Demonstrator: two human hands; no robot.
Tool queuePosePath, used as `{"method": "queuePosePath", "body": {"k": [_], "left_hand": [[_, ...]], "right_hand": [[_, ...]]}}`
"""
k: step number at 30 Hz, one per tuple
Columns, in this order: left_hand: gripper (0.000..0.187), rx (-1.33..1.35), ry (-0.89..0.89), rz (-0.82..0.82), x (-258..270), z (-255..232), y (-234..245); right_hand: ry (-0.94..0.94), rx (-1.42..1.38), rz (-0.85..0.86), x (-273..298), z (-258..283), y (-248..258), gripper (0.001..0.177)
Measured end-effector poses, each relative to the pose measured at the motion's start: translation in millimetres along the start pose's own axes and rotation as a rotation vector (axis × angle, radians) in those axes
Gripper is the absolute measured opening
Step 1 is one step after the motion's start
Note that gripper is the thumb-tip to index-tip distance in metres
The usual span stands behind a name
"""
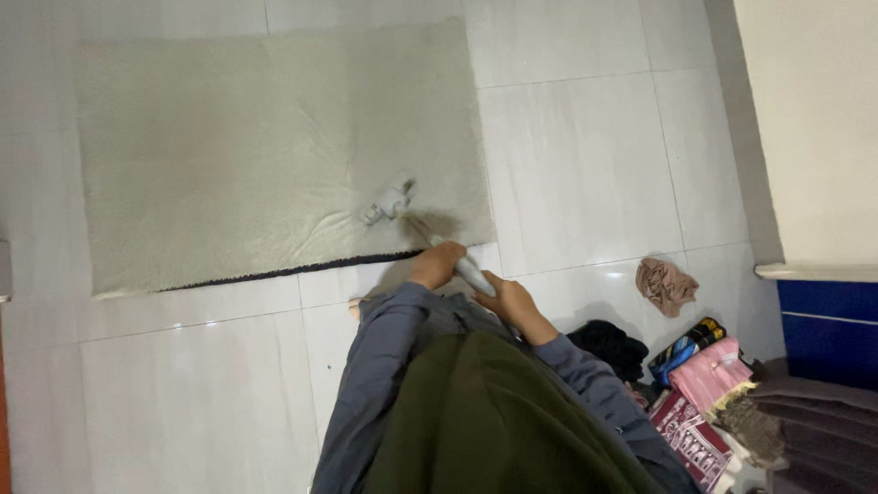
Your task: The person uses a handheld vacuum cleaner to clean a light-colored rectangular rug placed on a tiled floor. They move the vacuum head back and forth across the rug's surface in a repetitive cleaning motion.
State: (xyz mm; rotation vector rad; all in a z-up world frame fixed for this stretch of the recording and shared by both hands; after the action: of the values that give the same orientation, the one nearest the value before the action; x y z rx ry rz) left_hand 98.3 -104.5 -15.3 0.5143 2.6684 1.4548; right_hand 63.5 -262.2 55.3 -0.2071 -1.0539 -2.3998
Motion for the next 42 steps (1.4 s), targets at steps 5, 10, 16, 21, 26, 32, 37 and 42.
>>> {"method": "queuePosePath", "body": {"k": [5,10,16,21,26,32,37,42], "left_hand": [[0.024,0.058,-0.048,0.058,7,-27,-3],[0.034,0.147,-0.176,-0.048,17,-60,18],[0.035,0.264,-0.203,-0.128,23,-72,30],[0.036,0.266,-0.281,-0.157,7,-68,12],[0.038,0.162,-0.231,-0.170,4,-73,29],[0.040,0.093,-0.127,-0.147,0,-79,85],[0.040,0.060,-0.031,-0.183,2,-62,118],[0.047,0.071,0.074,-0.235,2,-29,151]], "right_hand": [[-0.115,0.015,0.131,19,3,19,0.065],[-0.137,0.044,0.164,37,24,42,0.057],[-0.240,0.060,0.204,40,31,58,0.063],[-0.164,0.139,0.169,34,41,70,0.060],[-0.150,0.214,0.172,38,61,93,0.072],[-0.113,0.167,0.113,36,91,111,0.077],[-0.078,0.083,0.086,17,101,102,0.068],[-0.047,0.053,0.071,-25,106,71,0.050]]}}
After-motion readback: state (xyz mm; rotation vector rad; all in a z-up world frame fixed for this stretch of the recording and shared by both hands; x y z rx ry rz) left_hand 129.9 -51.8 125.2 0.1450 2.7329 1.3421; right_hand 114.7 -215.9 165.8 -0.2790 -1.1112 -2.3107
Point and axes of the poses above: each hand's wrist, its own x-axis away from the middle knuckle, its own y-axis out of the back of the hand, z = x × y, the point moved 9 cm from there along -x, towards the middle knuckle, and after that the axes turned 8 degrees about -x, right-handed, at the moved point
